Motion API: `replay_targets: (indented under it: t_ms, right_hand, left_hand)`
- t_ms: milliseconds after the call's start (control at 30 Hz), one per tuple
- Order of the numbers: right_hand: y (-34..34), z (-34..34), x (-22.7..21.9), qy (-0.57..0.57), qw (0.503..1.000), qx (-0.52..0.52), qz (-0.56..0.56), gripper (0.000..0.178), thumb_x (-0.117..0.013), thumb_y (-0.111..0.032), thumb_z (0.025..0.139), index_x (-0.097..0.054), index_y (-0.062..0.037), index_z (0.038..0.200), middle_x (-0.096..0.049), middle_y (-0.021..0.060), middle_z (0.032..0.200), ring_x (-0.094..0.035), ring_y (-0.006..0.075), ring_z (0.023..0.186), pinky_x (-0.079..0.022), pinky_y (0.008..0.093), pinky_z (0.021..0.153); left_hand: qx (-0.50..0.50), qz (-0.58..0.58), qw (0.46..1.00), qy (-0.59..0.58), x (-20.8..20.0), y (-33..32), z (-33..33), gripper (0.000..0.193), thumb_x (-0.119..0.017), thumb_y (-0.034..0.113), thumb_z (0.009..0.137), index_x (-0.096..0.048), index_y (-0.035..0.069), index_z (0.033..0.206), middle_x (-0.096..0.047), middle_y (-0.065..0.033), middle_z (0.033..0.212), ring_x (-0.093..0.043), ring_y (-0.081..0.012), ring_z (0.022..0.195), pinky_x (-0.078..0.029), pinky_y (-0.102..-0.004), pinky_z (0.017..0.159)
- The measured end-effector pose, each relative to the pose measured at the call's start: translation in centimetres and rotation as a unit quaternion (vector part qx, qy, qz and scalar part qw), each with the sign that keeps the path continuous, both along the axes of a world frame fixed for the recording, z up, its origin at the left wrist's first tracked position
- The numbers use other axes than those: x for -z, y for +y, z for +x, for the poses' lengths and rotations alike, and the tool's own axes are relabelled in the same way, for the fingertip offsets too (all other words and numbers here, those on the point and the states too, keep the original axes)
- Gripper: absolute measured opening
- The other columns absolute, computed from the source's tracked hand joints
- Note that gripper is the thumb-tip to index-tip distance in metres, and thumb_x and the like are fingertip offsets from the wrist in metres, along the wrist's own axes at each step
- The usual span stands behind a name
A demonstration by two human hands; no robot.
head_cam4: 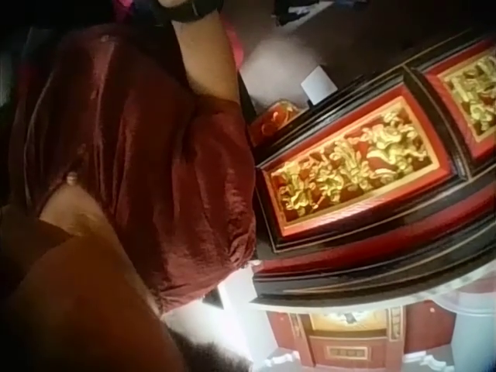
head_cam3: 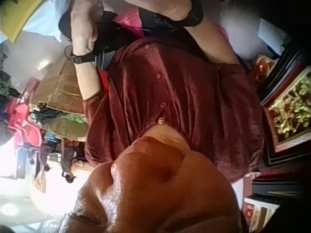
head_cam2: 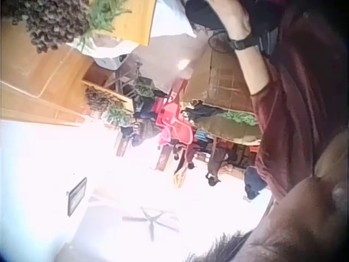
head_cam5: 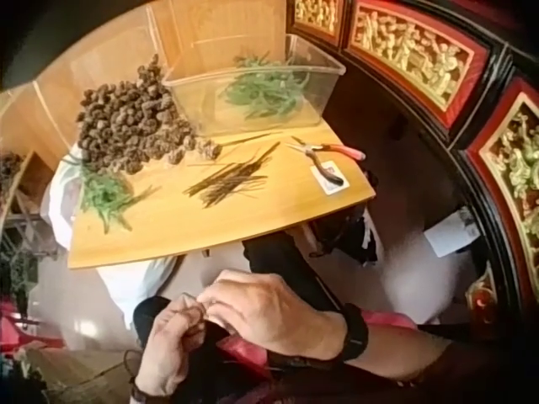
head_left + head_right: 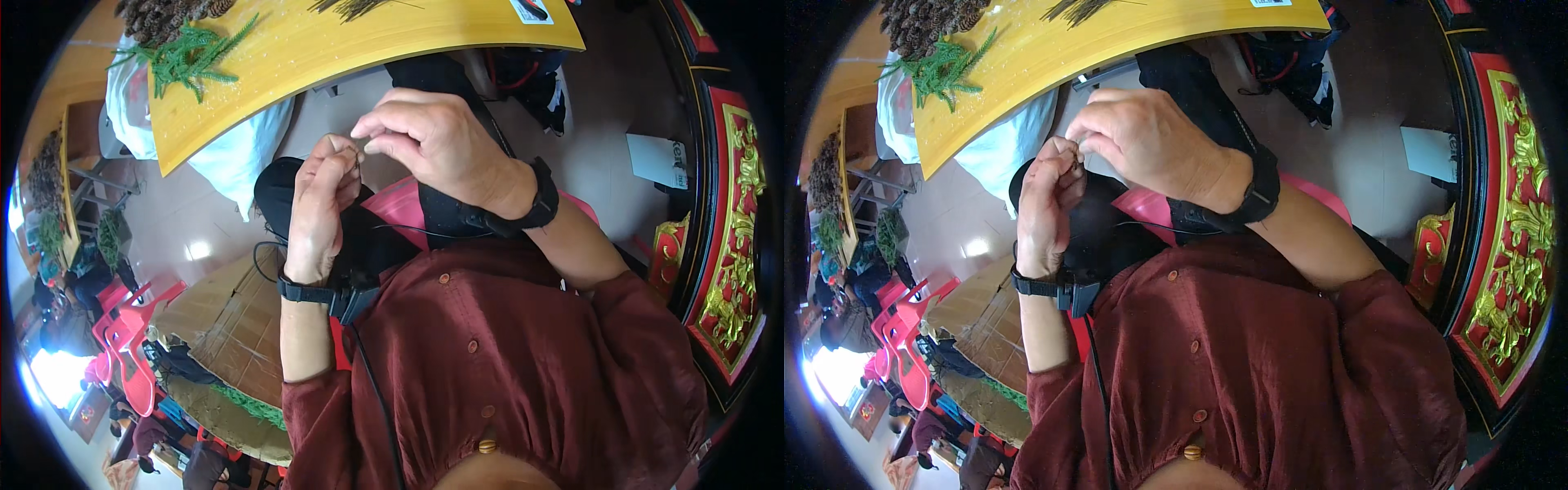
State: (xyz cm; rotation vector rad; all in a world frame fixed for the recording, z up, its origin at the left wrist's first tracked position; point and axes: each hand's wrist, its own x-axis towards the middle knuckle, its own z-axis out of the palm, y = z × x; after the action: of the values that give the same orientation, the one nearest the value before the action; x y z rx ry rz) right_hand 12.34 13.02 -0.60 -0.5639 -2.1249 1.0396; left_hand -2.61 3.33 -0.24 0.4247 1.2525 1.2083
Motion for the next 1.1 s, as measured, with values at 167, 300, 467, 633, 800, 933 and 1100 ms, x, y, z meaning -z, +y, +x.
replay_targets:
  t_ms: [167, 300, 467, 633, 800, 933, 1100]
  right_hand:
    - [0.7, 0.3, 0.1, 0.033, 0.999, -0.027, 0.03, 0.014, -0.068, 0.002, 0.074, -0.067, -0.0034, 0.087, -0.059, 0.0092, 0.084, -0.059, 0.0227, 0.068, -0.049, 0.0307, 0.06]
    - [0.8, 0.5, 0.0, 0.041, 0.997, -0.047, 0.055, 0.017, -0.068, 0.004, 0.072, -0.067, -0.0038, 0.087, -0.061, 0.0087, 0.092, -0.06, 0.0214, 0.07, -0.05, 0.0296, 0.062]
    - [1.5, 0.7, 0.7, 0.05, 0.987, -0.07, 0.136, 0.016, -0.066, 0.003, 0.072, -0.066, -0.0038, 0.086, -0.062, 0.0092, 0.097, -0.062, 0.0222, 0.073, -0.052, 0.0296, 0.064]
    - [1.5, 0.7, 1.4, 0.039, 0.983, -0.077, 0.165, 0.012, -0.064, 0.0, 0.074, -0.064, -0.0037, 0.085, -0.064, 0.0082, 0.09, -0.063, 0.0242, 0.075, -0.053, 0.0316, 0.065]
    - [1.3, 0.8, 2.0, -0.002, 0.987, -0.057, 0.151, 0.01, -0.065, -0.004, 0.075, -0.064, -0.0035, 0.085, -0.064, 0.0078, 0.085, -0.063, 0.0245, 0.071, -0.052, 0.0322, 0.063]
    - [0.5, 0.9, 1.4, -0.078, 0.99, -0.015, 0.114, 0.008, -0.065, -0.006, 0.077, -0.063, -0.0025, 0.085, -0.065, 0.0094, 0.083, -0.063, 0.0253, 0.068, -0.051, 0.0327, 0.06]
    - [0.8, 1.1, 1.2, -0.101, 0.994, 0.025, 0.014, 0.01, -0.066, -0.006, 0.079, -0.065, -0.0022, 0.089, -0.063, 0.01, 0.079, -0.062, 0.0249, 0.064, -0.049, 0.032, 0.059]
  left_hand:
    - [0.013, -0.03, 0.999, -0.035, -0.5, 0.1, 0.4, 0.011, -0.046, 0.016, 0.089, -0.052, 0.007, 0.091, -0.037, 0.0067, 0.068, -0.028, -0.0027, 0.054, -0.019, -0.0192, 0.049]
    - [0.011, -0.045, 0.997, -0.059, -1.0, -0.1, 0.6, 0.014, -0.045, 0.017, 0.089, -0.051, 0.006, 0.095, -0.037, 0.0058, 0.069, -0.029, -0.0037, 0.055, -0.02, -0.0196, 0.049]
    - [0.042, -0.038, 0.991, -0.119, -0.7, -0.2, 0.3, 0.015, -0.046, 0.019, 0.092, -0.051, 0.005, 0.096, -0.038, 0.0046, 0.07, -0.029, -0.0046, 0.055, -0.021, -0.0199, 0.049]
    - [0.053, -0.024, 0.989, -0.137, -0.4, -0.1, 0.2, 0.017, -0.047, 0.021, 0.094, -0.051, 0.005, 0.096, -0.038, 0.0039, 0.07, -0.029, -0.0046, 0.055, -0.022, -0.0201, 0.049]
    - [0.043, -0.004, 0.998, -0.043, 0.5, -0.1, 0.5, 0.015, -0.05, 0.018, 0.095, -0.05, 0.004, 0.099, -0.04, 0.0041, 0.069, -0.032, -0.0056, 0.055, -0.025, -0.0207, 0.049]
    - [0.052, 0.092, 0.935, 0.34, 1.2, -0.1, 2.0, 0.013, -0.053, 0.012, 0.094, -0.048, 0.002, 0.102, -0.05, -0.0033, 0.069, -0.047, -0.0126, 0.056, -0.037, -0.0259, 0.051]
    - [0.063, 0.129, 0.796, 0.588, 0.4, 0.3, 3.3, 0.011, -0.053, 0.008, 0.093, -0.048, 0.002, 0.101, -0.056, -0.0108, 0.072, -0.058, -0.0194, 0.061, -0.045, -0.0313, 0.055]
